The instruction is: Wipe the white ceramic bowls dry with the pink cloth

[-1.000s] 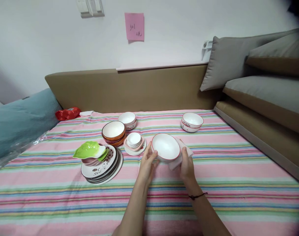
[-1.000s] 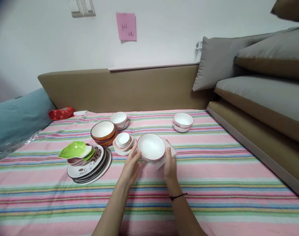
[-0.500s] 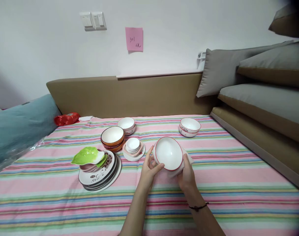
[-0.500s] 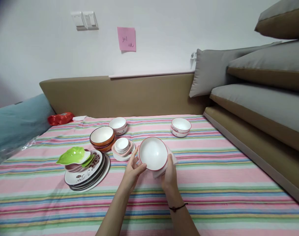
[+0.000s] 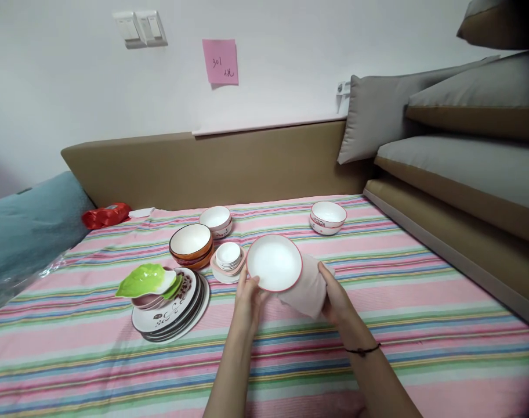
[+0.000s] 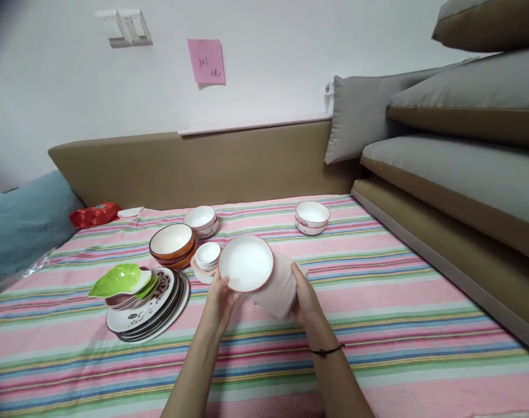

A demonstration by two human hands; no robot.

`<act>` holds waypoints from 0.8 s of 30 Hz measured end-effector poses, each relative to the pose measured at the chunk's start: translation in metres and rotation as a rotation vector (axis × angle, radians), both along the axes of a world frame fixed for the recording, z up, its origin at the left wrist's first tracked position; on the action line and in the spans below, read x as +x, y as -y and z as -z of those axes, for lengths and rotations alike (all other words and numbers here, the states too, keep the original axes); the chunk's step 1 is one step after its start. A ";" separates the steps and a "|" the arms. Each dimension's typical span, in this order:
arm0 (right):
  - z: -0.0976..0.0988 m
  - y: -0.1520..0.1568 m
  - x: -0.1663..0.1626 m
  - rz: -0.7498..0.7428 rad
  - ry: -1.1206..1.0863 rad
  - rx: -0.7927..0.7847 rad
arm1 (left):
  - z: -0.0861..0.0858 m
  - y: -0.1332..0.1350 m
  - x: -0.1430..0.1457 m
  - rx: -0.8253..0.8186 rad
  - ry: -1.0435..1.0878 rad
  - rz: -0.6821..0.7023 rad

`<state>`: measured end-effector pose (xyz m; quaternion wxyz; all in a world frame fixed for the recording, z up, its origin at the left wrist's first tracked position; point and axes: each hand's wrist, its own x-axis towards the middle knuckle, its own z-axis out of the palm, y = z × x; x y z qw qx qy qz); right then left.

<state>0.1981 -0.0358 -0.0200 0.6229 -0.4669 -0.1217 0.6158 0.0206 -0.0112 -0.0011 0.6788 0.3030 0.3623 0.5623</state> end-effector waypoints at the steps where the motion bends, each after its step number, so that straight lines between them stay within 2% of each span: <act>1: 0.000 0.001 0.003 0.031 0.004 -0.011 | 0.000 -0.001 -0.001 -0.014 0.033 0.002; 4: 0.003 0.000 0.006 0.130 0.042 -0.054 | -0.001 -0.004 -0.004 -0.022 0.067 0.025; 9: 0.004 -0.004 -0.006 0.016 0.034 -0.020 | 0.001 -0.001 -0.001 -0.037 -0.081 0.059; 12: 0.002 -0.007 -0.011 0.002 0.026 -0.001 | 0.000 0.002 0.000 -0.008 -0.182 0.084; 18: -0.001 -0.008 -0.011 -0.131 0.017 0.033 | 0.001 0.001 -0.003 0.005 -0.237 0.146; 24: 0.003 -0.009 -0.013 -0.074 -0.025 -0.056 | 0.005 -0.002 -0.005 0.002 -0.261 0.107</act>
